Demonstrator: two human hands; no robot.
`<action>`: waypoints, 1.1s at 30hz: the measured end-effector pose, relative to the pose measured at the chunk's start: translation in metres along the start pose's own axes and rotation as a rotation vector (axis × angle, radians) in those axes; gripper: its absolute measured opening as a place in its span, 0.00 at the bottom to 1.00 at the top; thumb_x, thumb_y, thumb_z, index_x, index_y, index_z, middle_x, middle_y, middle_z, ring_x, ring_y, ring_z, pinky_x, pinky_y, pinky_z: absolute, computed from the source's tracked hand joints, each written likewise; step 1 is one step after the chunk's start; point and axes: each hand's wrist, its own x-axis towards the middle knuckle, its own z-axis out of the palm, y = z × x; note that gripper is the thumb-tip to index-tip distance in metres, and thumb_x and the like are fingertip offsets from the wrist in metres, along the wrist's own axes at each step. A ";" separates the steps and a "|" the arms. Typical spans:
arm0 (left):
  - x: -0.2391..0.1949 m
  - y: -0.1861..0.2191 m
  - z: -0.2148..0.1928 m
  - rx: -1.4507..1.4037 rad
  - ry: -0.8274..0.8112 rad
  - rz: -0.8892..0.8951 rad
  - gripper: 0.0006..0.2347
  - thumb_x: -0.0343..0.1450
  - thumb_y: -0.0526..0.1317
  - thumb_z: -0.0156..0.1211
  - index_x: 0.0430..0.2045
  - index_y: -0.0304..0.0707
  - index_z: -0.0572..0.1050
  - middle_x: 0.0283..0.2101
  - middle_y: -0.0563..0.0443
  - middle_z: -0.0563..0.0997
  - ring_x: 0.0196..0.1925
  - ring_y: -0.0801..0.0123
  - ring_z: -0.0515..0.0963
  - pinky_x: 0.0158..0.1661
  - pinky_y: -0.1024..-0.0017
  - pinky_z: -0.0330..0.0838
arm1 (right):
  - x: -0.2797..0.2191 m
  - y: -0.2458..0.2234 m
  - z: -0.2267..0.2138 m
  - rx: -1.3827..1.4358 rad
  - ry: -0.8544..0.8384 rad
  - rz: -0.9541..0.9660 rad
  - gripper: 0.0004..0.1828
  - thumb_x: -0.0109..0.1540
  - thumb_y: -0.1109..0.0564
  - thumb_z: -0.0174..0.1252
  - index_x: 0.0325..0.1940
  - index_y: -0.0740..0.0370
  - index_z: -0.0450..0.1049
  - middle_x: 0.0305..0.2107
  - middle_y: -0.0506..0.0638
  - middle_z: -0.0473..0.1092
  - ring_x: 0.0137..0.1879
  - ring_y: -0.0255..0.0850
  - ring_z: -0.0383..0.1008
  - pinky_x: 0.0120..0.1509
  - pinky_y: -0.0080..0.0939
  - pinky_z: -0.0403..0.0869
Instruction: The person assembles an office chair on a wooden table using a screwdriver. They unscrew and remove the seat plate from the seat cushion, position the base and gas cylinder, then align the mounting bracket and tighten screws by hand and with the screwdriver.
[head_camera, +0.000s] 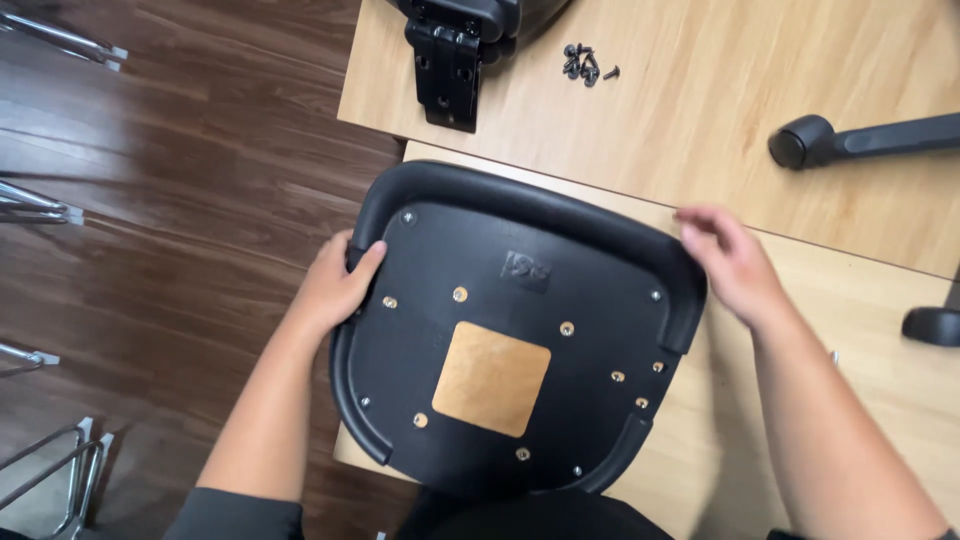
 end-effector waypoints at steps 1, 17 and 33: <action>-0.004 -0.012 0.005 -0.004 -0.024 -0.043 0.29 0.72 0.60 0.53 0.58 0.34 0.69 0.55 0.31 0.77 0.58 0.47 0.78 0.57 0.58 0.70 | -0.017 0.022 0.000 0.033 -0.016 0.006 0.24 0.65 0.52 0.60 0.64 0.63 0.71 0.54 0.55 0.72 0.60 0.41 0.71 0.64 0.39 0.70; 0.001 -0.011 0.006 0.085 0.134 -0.041 0.28 0.76 0.60 0.46 0.62 0.36 0.67 0.55 0.25 0.76 0.62 0.36 0.73 0.60 0.53 0.66 | -0.025 0.013 0.028 0.162 0.232 -0.073 0.34 0.64 0.49 0.63 0.71 0.60 0.60 0.58 0.55 0.72 0.57 0.42 0.76 0.60 0.40 0.74; -0.182 0.370 0.251 -0.080 0.040 1.143 0.22 0.70 0.38 0.65 0.58 0.31 0.68 0.59 0.33 0.73 0.63 0.42 0.71 0.64 0.57 0.65 | -0.237 0.196 -0.099 -0.527 0.316 0.384 0.22 0.60 0.46 0.61 0.52 0.60 0.69 0.44 0.63 0.73 0.50 0.61 0.76 0.54 0.59 0.75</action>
